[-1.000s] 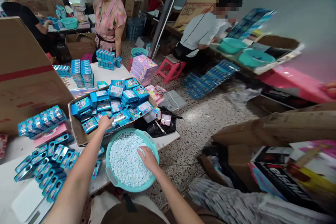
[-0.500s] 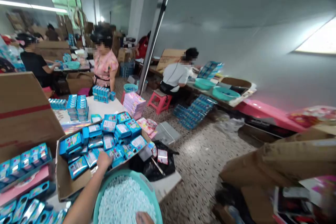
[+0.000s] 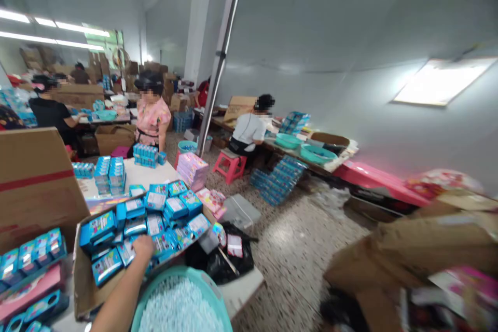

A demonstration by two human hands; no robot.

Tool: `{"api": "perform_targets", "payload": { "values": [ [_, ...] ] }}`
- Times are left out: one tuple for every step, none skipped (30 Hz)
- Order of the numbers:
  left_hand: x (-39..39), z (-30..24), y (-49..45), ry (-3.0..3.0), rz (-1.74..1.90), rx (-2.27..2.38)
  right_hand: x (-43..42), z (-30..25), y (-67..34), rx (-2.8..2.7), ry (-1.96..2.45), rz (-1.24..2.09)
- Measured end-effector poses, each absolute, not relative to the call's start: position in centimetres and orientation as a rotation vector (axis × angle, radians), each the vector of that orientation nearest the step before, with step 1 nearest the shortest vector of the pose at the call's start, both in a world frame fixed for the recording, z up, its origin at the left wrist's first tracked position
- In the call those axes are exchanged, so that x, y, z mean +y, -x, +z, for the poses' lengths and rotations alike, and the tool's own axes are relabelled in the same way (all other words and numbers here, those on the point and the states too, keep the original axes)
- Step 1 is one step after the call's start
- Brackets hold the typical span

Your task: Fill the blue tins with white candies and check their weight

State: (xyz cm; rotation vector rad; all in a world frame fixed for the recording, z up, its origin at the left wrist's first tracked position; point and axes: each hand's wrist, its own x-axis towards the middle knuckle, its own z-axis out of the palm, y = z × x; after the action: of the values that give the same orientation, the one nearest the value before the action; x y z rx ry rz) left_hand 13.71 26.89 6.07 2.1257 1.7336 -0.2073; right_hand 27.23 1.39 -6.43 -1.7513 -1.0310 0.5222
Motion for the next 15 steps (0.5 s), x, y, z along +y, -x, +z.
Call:
{"api": "perform_targets", "payload": {
  "values": [
    [26.7, 5.6, -13.6, -2.149, -0.203, 1.724, -0.4, -6.6, -26.5, -1.011, 1.783, 0.561],
    [26.6, 5.1, -13.7, -2.176, -0.194, 1.704, -2.2, -6.6, -25.8, -0.995, 1.811, 0.602],
    [26.6, 4.5, -14.0, -2.203, -0.179, 1.677, -3.6, -6.4, -25.2, -0.985, 1.833, 0.641],
    [26.6, 3.9, -14.6, -2.229, -0.159, 1.648, -4.7, -6.1, -24.6, -0.984, 1.846, 0.673],
    [26.6, 3.4, -15.3, -2.251, -0.136, 1.613, -5.4, -5.9, -24.2, -0.989, 1.852, 0.694],
    [26.6, 2.9, -16.3, -2.267, -0.114, 1.569, -5.8, -5.6, -24.0, -1.000, 1.853, 0.703],
    [26.6, 2.5, -17.3, -2.277, -0.093, 1.522, -6.0, -5.4, -23.9, -1.015, 1.850, 0.704],
    [26.6, 2.2, -18.5, -2.281, -0.075, 1.473, -6.0, -5.3, -23.9, -1.030, 1.845, 0.702],
    [26.5, 2.0, -19.6, -2.280, -0.063, 1.426, -6.0, -5.2, -24.0, -1.043, 1.841, 0.702],
    [26.5, 1.7, -20.8, -2.276, -0.057, 1.386, -6.0, -5.2, -24.0, -1.053, 1.838, 0.700],
    [26.5, 1.4, -21.8, -2.271, -0.057, 1.353, -6.0, -5.1, -24.1, -1.061, 1.834, 0.699],
    [26.5, 1.2, -22.7, -2.268, -0.063, 1.326, -6.0, -5.1, -24.2, -1.065, 1.832, 0.698],
    [26.6, 1.0, -23.4, -2.265, -0.075, 1.303, -6.1, -4.9, -24.3, -1.065, 1.832, 0.695],
    [26.7, 0.7, -23.9, -2.265, -0.091, 1.280, -6.2, -4.8, -24.4, -1.062, 1.835, 0.693],
    [26.8, 0.6, -24.2, -2.265, -0.109, 1.259, -6.3, -4.5, -24.5, -1.057, 1.839, 0.692]
  ]
}}
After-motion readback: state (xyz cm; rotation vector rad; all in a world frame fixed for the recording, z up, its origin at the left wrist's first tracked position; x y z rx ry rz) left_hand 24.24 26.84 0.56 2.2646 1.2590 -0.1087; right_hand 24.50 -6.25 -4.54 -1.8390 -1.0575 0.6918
